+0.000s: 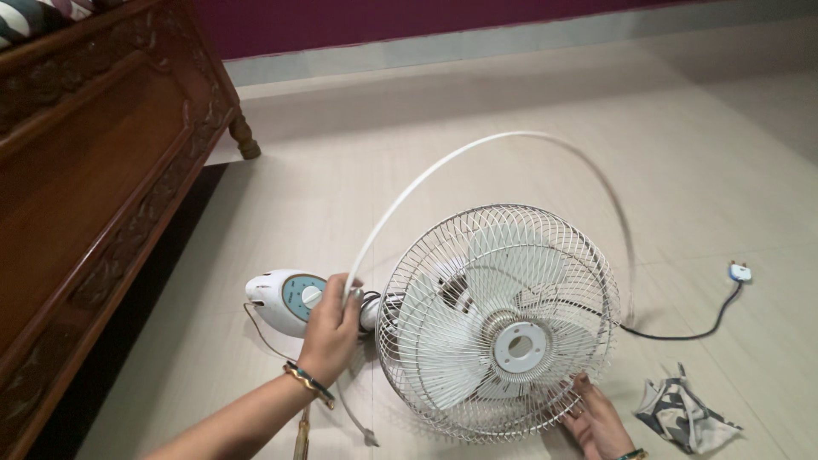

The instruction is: The person assembles a white pedestal fan on the floor. They wipe the motor housing with a cloth, then attach the front wire cage and secure it by hand.

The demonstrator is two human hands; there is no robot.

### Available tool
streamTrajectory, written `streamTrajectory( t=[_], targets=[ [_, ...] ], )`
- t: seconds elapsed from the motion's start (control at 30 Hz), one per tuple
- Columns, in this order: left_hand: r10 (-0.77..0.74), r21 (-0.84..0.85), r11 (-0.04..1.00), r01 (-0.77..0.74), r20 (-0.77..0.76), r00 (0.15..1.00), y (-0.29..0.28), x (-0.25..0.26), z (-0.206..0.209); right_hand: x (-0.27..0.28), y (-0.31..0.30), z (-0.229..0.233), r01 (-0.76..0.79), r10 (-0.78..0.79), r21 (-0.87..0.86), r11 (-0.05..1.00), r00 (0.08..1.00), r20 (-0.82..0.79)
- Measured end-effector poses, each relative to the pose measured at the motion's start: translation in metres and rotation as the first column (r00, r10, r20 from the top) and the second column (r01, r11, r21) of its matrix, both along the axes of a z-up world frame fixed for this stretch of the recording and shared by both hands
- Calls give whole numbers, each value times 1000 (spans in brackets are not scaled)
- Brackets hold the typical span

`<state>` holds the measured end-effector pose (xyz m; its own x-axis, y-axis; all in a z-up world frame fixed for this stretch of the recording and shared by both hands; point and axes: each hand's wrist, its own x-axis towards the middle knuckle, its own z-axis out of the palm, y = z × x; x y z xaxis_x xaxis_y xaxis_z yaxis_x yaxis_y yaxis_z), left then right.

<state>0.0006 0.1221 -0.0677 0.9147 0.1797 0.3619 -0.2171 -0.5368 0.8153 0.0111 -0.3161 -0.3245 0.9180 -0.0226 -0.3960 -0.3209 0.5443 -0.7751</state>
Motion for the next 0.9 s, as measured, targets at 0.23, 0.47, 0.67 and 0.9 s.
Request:
streamTrajectory(
  t=[0.23, 0.47, 0.67, 0.9],
  targets=[
    [-94, -218, 975, 38, -252, 963, -15, -2, -2, 1, -3, -9, -10, 9, 32, 999, 1000, 26],
    [-74, -55, 997, 60, -307, 949, -5, 13, -43, -1, 2, 4, -20, 20, 16, 1000, 1000, 0],
    [-313, -269, 931, 245, -246, 917, 14, 36, -71, 0, 3, 8, -7, 8, 10, 1000, 1000, -21],
    [-234, -22, 971, 239, -306, 923, 12, 33, -55, 3, 4, 10, -13, 13, 3, 1000, 999, -40]
  ],
)
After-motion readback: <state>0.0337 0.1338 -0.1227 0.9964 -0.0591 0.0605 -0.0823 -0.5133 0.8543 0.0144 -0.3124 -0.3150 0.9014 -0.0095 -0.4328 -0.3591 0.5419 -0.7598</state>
